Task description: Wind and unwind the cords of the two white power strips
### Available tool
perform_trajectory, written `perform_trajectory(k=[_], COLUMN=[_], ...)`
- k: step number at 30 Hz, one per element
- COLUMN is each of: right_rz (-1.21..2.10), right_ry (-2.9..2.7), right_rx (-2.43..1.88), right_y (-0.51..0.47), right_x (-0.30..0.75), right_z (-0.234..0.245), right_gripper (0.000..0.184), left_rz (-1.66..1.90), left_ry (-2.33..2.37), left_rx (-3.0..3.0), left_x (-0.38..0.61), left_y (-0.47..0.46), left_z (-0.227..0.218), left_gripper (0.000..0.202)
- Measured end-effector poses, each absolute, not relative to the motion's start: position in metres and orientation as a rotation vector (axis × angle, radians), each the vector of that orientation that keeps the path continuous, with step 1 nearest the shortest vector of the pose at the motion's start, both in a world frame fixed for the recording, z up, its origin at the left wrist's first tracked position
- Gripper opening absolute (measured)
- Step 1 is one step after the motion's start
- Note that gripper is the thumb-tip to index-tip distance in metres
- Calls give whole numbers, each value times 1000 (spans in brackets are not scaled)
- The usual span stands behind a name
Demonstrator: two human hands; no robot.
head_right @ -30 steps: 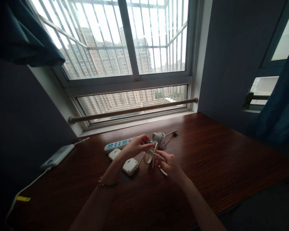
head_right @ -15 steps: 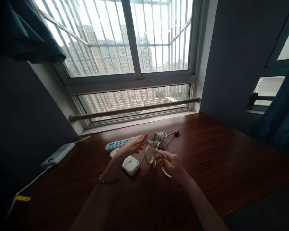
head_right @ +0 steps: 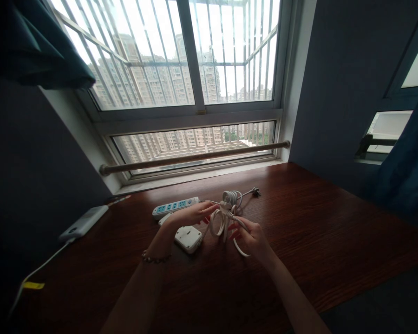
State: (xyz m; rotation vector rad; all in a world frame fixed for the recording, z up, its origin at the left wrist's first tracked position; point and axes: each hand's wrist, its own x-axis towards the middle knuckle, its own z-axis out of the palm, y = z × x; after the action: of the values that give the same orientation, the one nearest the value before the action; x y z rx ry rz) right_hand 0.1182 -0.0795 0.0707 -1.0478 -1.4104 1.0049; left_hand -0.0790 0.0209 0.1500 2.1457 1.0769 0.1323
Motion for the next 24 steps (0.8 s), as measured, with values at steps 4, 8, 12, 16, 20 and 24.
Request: perform_trajectory(k=[4,8,12,16,20,24], right_rz=[1052,1112,1147,1183,1144,867], right_ry=[-1327,-1317,-1238,-1090,-893,-699], right_rx=[-1070,-1057,-1054,-1022,-904,-842], right_y=[-78,-77,-77,-78,-75,-78], right_x=[126,141,147,142,175,281], right_z=[68,67,63,61,93,170], right_gripper=[42,47,49,50,39,19], left_rz=[-31,-322,-393,-229,144,676], left_ry=[1085,1047,1107,987,1034,1188], left_rx=[2294,2395,2482,2561,2464,1819], left_x=[-106,-144,-168,-175,-179,-197], left_y=[23,24,34,45,43,35], left_z=[144,126,104,94,112,146], left_gripper=[72,110,109,79,71,54])
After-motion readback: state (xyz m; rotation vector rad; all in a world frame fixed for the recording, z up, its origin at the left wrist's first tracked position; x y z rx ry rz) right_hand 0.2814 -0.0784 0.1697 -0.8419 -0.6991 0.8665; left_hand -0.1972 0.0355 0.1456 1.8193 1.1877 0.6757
